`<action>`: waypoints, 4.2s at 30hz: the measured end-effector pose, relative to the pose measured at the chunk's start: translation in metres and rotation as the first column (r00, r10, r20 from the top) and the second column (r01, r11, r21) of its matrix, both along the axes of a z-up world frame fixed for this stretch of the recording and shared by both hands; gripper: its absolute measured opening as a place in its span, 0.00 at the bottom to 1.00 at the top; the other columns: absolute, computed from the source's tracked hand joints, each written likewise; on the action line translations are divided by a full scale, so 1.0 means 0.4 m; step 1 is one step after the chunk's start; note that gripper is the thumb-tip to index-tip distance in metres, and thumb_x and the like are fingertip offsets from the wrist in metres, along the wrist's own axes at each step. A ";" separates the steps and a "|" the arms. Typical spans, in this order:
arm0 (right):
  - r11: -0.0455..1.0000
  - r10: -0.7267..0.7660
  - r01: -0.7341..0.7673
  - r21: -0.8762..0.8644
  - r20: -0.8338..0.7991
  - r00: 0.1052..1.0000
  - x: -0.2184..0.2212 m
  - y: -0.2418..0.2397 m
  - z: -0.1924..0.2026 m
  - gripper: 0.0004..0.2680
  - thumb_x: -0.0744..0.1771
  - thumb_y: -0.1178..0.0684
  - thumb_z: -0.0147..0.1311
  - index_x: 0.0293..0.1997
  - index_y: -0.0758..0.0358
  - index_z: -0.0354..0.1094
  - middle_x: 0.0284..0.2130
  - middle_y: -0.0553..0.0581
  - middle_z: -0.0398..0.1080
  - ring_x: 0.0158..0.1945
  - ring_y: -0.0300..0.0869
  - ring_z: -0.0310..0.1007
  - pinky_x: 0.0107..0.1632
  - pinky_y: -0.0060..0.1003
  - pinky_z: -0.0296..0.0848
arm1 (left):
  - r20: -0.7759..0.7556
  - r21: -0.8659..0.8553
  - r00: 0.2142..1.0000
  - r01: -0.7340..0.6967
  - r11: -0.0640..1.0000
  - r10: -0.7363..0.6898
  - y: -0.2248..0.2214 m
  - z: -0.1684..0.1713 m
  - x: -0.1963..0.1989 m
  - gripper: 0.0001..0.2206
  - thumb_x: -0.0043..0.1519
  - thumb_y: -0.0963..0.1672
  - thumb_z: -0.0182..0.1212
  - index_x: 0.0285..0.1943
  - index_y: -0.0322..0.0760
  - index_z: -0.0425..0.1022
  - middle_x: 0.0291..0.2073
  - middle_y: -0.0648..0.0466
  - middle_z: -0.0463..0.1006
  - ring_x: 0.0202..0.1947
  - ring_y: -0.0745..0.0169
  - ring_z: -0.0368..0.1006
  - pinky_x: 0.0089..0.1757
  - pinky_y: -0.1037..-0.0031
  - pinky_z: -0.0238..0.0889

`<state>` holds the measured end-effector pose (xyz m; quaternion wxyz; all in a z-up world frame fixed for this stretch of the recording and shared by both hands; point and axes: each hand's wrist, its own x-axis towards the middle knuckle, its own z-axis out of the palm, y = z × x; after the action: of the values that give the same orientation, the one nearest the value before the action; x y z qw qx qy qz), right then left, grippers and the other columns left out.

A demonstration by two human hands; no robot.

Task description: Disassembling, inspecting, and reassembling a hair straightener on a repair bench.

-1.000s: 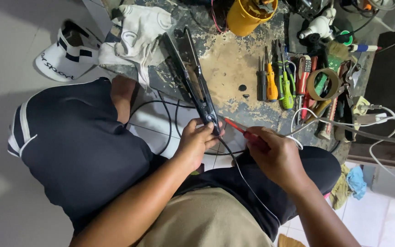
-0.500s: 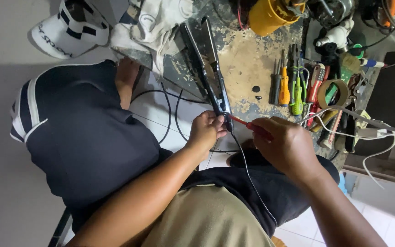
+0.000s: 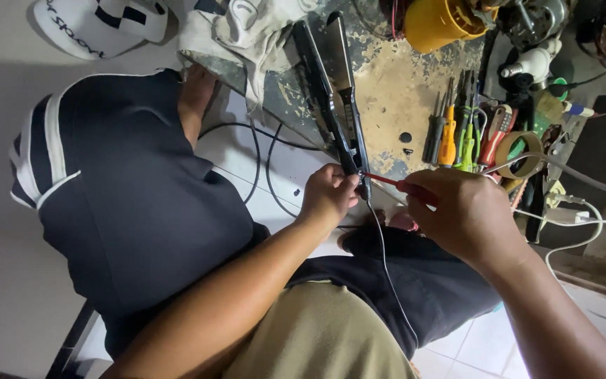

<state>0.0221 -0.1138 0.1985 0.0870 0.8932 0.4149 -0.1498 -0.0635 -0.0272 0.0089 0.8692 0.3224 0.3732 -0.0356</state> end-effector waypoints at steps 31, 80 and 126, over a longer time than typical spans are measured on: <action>0.996 0.036 -0.034 -0.088 0.019 0.999 -0.002 0.037 0.019 0.10 0.62 0.56 0.58 0.45 0.52 0.80 0.31 0.46 0.80 0.22 0.40 0.76 0.25 0.36 0.73 | 0.041 0.056 0.999 -0.024 0.998 0.021 -0.009 -0.018 0.009 0.09 0.61 0.40 0.60 0.46 0.25 0.72 0.32 0.47 0.78 0.27 0.63 0.74 0.33 0.75 0.74; 0.794 0.292 -0.272 -0.544 -0.051 0.955 0.029 0.151 0.008 0.04 0.68 0.51 0.51 0.40 0.51 0.74 0.26 0.52 0.78 0.32 0.45 0.82 0.30 0.42 0.81 | 0.026 0.122 0.999 -0.048 0.991 0.045 -0.003 0.017 0.002 0.19 0.61 0.43 0.61 0.54 0.15 0.71 0.37 0.27 0.79 0.40 0.35 0.81 0.41 0.59 0.78; 0.465 0.010 0.638 0.613 -0.725 0.689 0.111 -0.117 -0.340 0.01 0.66 0.60 0.63 0.38 0.65 0.77 0.24 0.52 0.75 0.31 0.36 0.71 0.38 0.32 0.70 | -0.002 0.384 0.995 0.090 0.919 -0.096 0.013 -0.001 0.057 0.17 0.59 0.40 0.65 0.53 0.16 0.72 0.34 0.29 0.80 0.33 0.40 0.82 0.36 0.60 0.79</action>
<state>0.0667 -0.1607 0.0625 -0.5286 0.7751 0.2485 -0.2408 -0.0406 -0.0218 0.0086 0.7897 0.5039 0.3500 -0.0005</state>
